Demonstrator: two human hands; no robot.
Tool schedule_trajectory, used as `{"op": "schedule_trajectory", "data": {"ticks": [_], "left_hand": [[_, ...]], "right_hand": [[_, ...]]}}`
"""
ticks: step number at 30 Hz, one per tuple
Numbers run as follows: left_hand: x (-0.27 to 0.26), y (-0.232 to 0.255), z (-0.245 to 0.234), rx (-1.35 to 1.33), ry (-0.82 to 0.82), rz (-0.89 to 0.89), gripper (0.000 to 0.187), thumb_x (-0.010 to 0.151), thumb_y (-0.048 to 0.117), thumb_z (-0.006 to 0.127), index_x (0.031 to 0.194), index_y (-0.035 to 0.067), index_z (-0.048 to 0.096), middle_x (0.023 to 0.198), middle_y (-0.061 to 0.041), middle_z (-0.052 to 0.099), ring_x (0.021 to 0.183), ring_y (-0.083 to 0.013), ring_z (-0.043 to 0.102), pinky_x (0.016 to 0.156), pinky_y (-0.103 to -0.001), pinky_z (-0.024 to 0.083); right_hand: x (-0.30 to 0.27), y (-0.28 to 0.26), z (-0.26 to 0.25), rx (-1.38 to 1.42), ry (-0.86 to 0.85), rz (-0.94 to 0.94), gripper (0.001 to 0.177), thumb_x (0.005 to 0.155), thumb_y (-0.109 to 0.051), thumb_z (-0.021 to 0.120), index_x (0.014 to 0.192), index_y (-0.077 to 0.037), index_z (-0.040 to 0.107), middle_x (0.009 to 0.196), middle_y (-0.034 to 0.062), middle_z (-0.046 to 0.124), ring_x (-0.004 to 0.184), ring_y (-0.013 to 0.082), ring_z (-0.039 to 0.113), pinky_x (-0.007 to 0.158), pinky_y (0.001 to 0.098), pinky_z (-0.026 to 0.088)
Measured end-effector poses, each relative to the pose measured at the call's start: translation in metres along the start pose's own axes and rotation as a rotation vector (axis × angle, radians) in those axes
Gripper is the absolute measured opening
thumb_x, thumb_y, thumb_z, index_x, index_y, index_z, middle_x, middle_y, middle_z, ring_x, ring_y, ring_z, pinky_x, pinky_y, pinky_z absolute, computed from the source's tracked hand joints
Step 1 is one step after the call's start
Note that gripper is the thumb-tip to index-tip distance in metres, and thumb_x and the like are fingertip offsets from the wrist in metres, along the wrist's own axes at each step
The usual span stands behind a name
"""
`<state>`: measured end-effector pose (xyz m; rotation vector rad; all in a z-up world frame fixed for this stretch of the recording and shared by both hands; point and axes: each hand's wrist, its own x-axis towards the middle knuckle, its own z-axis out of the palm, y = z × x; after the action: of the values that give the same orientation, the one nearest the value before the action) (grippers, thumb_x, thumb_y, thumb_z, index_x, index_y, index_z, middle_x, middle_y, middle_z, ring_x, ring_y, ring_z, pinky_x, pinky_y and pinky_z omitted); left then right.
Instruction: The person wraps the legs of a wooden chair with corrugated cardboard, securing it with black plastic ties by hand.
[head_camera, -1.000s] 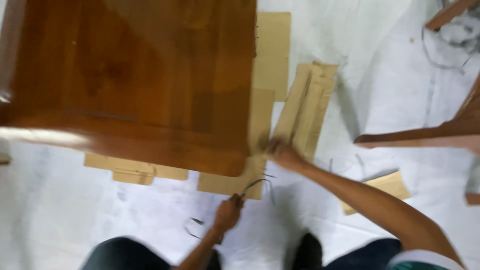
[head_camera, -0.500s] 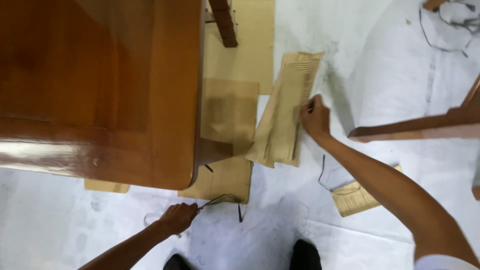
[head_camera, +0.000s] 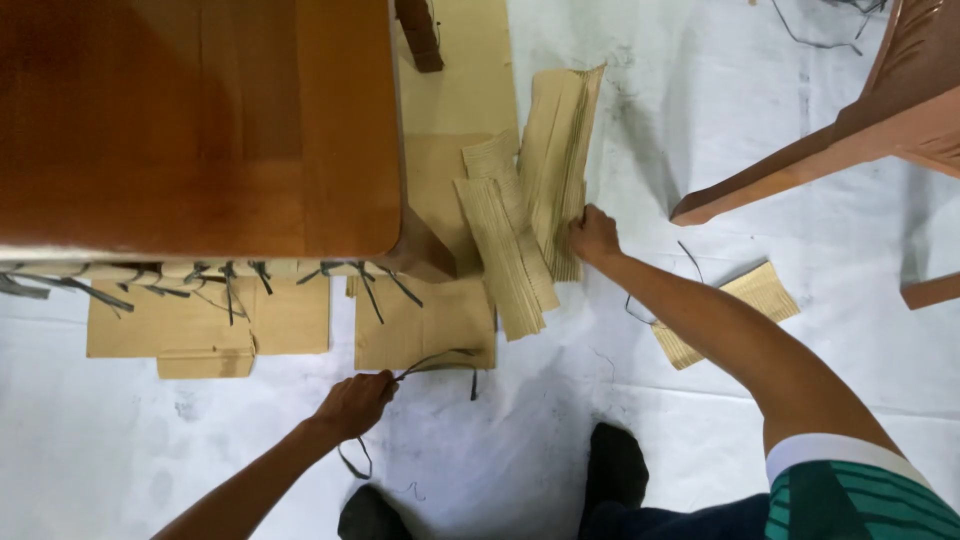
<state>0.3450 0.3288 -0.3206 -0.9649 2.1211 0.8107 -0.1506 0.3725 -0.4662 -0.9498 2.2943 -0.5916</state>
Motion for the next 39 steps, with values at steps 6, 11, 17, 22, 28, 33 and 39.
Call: {"op": "schedule_trajectory", "data": {"ticks": [6,11,17,22,28,33,39], "left_hand": [[-0.002,-0.02,0.033,0.067,-0.065,0.008,0.026,0.1,0.036,0.048,0.112,0.017,0.062,0.108,-0.011,0.075,0.102,-0.0357,0.074,0.087,-0.05,0.059],[0.002,-0.01,0.024,0.251,0.001,0.151,0.047,0.095,0.042,0.063,0.131,0.015,0.055,0.122,-0.011,0.067,0.119,-0.0322,0.065,0.103,-0.048,0.05],[0.002,-0.007,0.002,0.113,0.329,0.237,0.061,0.09,0.029,0.069,0.143,0.011,0.044,0.138,-0.012,0.053,0.114,-0.0339,0.06,0.099,-0.049,0.049],[-0.052,0.051,-0.076,-0.007,0.67,0.429,0.043,0.086,0.004,0.065,0.127,0.006,0.052,0.121,-0.012,0.064,0.085,-0.031,0.071,0.075,-0.044,0.06],[-0.095,0.093,-0.114,-0.276,0.901,0.472,0.036,0.086,-0.004,0.063,0.121,0.005,0.056,0.112,-0.005,0.062,0.069,-0.017,0.068,0.057,-0.031,0.058],[-0.128,0.134,-0.121,-0.448,0.903,0.639,0.076,0.085,0.009,0.08,0.144,-0.004,0.033,0.154,-0.025,0.037,0.084,-0.0205,0.07,0.067,-0.032,0.062],[-0.127,0.159,-0.131,-0.698,0.828,0.8,0.073,0.095,0.017,0.074,0.156,0.011,0.034,0.134,-0.017,0.057,0.087,-0.0298,0.075,0.079,-0.041,0.065]], "right_hand": [[0.035,0.009,-0.062,-0.125,0.209,0.073,0.025,0.101,-0.029,0.049,0.114,-0.009,0.055,0.1,0.0285,0.07,0.103,0.0532,0.069,0.082,0.0613,0.056],[0.018,-0.031,-0.14,-0.339,0.363,0.03,0.022,0.102,-0.016,0.054,0.122,-0.008,0.047,0.094,0.0263,0.07,0.094,0.0515,0.072,0.078,0.0613,0.058],[-0.019,-0.097,-0.201,0.101,0.343,-0.318,0.035,0.096,0.013,0.045,0.124,-0.007,0.044,0.104,0.0229,0.068,0.076,0.0294,0.066,0.063,0.0384,0.056],[-0.082,-0.183,-0.253,0.47,-0.044,-0.249,0.036,0.101,-0.012,0.042,0.126,-0.011,0.068,0.105,0.0002,0.065,0.06,0.0044,0.034,0.055,0.0209,0.03],[-0.141,-0.244,-0.302,0.269,-0.358,0.08,0.03,0.097,0.0,0.061,0.125,-0.011,0.061,0.113,0.009,0.059,0.098,0.0287,0.054,0.066,0.0659,0.061],[-0.154,-0.238,-0.299,0.035,-0.852,-0.684,0.052,0.053,-0.019,0.09,0.103,-0.015,0.077,0.088,0.0014,0.084,0.068,0.0174,0.079,0.059,0.0337,0.061],[-0.178,-0.276,-0.221,0.141,-0.79,-0.747,0.027,0.077,-0.005,0.072,0.104,-0.007,0.066,0.082,0.0155,0.074,0.075,0.0275,0.066,0.064,0.0409,0.051]]}}
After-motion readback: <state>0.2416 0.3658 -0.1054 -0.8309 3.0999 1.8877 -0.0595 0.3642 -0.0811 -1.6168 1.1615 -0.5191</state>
